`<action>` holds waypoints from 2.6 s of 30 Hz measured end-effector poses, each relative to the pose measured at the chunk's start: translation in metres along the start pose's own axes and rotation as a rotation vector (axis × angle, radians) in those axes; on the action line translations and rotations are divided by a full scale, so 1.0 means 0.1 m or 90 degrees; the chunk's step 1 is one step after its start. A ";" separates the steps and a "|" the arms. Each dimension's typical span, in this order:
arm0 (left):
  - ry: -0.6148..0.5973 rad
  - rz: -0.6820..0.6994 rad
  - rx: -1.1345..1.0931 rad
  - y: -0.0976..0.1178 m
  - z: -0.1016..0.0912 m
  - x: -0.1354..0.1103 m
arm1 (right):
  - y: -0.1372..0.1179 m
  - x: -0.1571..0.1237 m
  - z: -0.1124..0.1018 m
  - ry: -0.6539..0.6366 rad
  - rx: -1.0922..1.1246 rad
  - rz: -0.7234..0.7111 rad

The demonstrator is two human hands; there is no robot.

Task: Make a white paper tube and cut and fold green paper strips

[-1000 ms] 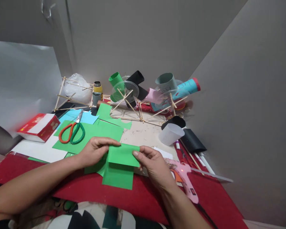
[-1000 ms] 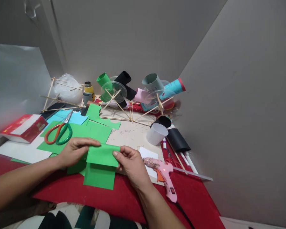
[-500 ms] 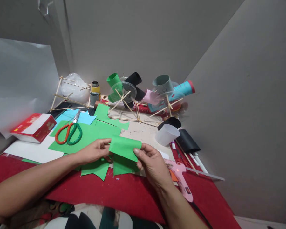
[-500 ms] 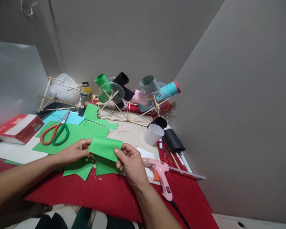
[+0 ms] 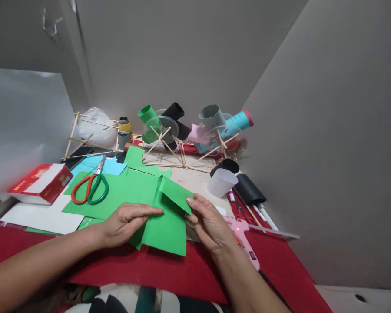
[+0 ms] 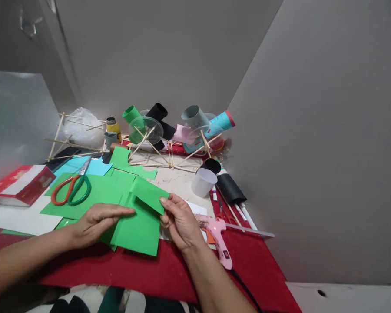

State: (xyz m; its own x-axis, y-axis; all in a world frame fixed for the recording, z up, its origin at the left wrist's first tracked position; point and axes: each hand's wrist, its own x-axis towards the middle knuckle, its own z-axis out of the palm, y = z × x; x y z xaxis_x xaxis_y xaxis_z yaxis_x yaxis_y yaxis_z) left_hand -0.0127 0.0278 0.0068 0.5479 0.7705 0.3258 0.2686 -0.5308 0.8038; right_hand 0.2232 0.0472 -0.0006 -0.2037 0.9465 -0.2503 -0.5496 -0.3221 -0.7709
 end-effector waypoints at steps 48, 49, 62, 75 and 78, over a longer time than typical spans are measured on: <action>0.251 -0.381 -0.459 -0.11 0.16 0.17 | 0.24 -0.12 0.05 0.056 -0.257 -0.177; 0.246 -0.377 -0.460 -0.11 0.15 0.17 | 0.24 -0.12 0.04 0.062 -0.256 -0.181; 0.091 -0.361 -0.336 -0.03 -0.02 0.16 | 0.22 -0.11 -0.02 0.003 -0.299 -0.155; 0.116 -0.347 -0.284 -0.03 0.02 0.12 | 0.17 -0.17 0.08 -0.003 -0.406 -0.170; 0.110 -0.375 -0.329 -0.03 0.00 0.14 | 0.16 -0.17 0.10 0.009 -0.430 -0.196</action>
State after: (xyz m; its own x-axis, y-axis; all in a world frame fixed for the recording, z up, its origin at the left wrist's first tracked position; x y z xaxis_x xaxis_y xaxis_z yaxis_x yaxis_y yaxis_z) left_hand -0.0060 0.0399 0.0085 0.2888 0.9394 -0.1849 0.0514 0.1776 0.9828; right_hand 0.2102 0.0259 -0.0028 -0.1072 0.9937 0.0313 0.0398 0.0358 -0.9986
